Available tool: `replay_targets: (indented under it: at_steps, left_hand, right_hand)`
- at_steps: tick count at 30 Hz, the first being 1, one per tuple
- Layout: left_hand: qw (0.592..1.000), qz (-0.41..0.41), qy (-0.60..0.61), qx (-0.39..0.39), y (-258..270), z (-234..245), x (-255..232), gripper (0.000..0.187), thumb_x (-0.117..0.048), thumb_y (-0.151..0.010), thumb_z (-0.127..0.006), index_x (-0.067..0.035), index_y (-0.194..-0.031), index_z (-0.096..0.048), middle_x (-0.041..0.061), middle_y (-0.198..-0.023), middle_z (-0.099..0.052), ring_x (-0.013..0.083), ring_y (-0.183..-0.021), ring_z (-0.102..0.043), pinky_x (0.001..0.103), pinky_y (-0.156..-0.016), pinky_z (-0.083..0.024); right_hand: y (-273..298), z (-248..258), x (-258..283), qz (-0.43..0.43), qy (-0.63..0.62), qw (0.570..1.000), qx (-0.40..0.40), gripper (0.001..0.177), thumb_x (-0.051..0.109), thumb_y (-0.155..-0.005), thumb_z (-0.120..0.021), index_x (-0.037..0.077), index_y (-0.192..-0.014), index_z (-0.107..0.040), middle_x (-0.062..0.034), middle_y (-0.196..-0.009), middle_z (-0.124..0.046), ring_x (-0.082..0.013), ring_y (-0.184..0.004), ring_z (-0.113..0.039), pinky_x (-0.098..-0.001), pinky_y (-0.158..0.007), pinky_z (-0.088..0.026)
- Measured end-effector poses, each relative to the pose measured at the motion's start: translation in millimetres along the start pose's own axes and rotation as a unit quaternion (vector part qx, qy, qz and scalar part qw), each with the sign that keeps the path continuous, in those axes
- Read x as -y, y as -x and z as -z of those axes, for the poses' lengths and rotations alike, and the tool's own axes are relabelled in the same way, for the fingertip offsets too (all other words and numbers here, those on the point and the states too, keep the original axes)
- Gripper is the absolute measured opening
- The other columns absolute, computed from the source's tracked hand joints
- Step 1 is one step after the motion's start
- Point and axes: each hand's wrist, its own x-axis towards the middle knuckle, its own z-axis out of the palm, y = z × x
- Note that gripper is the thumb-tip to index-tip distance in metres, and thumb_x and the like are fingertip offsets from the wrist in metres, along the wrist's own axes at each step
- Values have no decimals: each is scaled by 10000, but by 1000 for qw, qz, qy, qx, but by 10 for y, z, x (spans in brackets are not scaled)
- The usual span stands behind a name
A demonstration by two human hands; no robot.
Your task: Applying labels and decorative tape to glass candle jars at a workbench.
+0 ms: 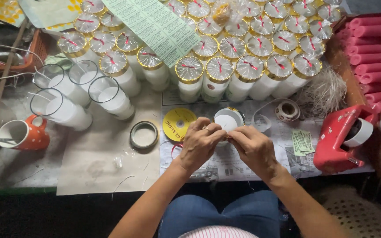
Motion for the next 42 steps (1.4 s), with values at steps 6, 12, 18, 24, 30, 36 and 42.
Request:
replay_targets:
  at_steps: [6,12,18,24,30,36,42]
  left_hand:
    - [995,-50,-56,73,-224,100,71,188,-366,-853,-740,-209,-804,-649,-41,-829,-597,235,-1025,-510,367,-788,-422]
    - [992,-97,-26,70,-246,-16,82,241,-354,-745,-810,-159,-699,-677,7,-871,-564,288,-1088,-535,446,-939,-440]
    - [996,-50,-46,53,-290,-183,-176,182,-236,-764,-802,-78,-721,-722,44,-910,-589,301,-1106,-556,489,-970,-425]
    - [997,39,-54,45,-175,-105,-242,545,-502,-767,-810,-67,-1089,-740,136,-1350,-589,441,-1424,-397,558,-1134,-320]
    - [994,94,-47,21,38,205,-233,410,-398,-881,-778,-52,-1100,-754,150,-1353,-589,405,-1459,-372,514,-1181,-293]
    - [991,126,-45,-4,151,301,-138,320,-326,-847,-828,-97,-1066,-778,135,-1364,-589,402,-1453,-388,500,-1189,-316]
    - [990,140,-30,4,273,349,29,332,-281,-841,-847,-77,-1092,-773,141,-1373,-583,411,-1435,-428,484,-1176,-363]
  right_hand:
    - [-179,142,-74,-27,51,980,191,108,296,-923,-691,216,-869,-642,41,-857,-647,-242,-750,-677,-378,-638,-577]
    - [-95,619,-164,-47,16,998,42,430,294,-851,-774,202,-1259,-678,-81,-1323,-608,-302,-910,-727,-409,-650,-629]
    - [866,1460,-1200,-220,115,951,-184,181,-2,-959,-772,-7,-1136,-740,-222,-1164,-626,-395,-955,-685,-363,-604,-583]
    - [2568,1145,-2966,-659,-62,739,-125,404,533,-899,-830,178,-1088,-790,-126,-1033,-735,-271,-942,-701,-374,-659,-611]
    - [2019,1181,-2521,-688,-154,706,-69,351,381,-890,-796,78,-1063,-753,-107,-1035,-738,-198,-884,-665,-322,-639,-559]
    - [2120,1015,-2910,-645,18,746,-164,199,495,-770,-837,364,-913,-794,36,-668,-660,-105,-634,-631,-225,-535,-468]
    - [2127,1195,-1293,-629,-196,706,-259,45,170,-917,-713,135,-927,-688,-34,-1092,-693,-116,-874,-618,-261,-870,-544]
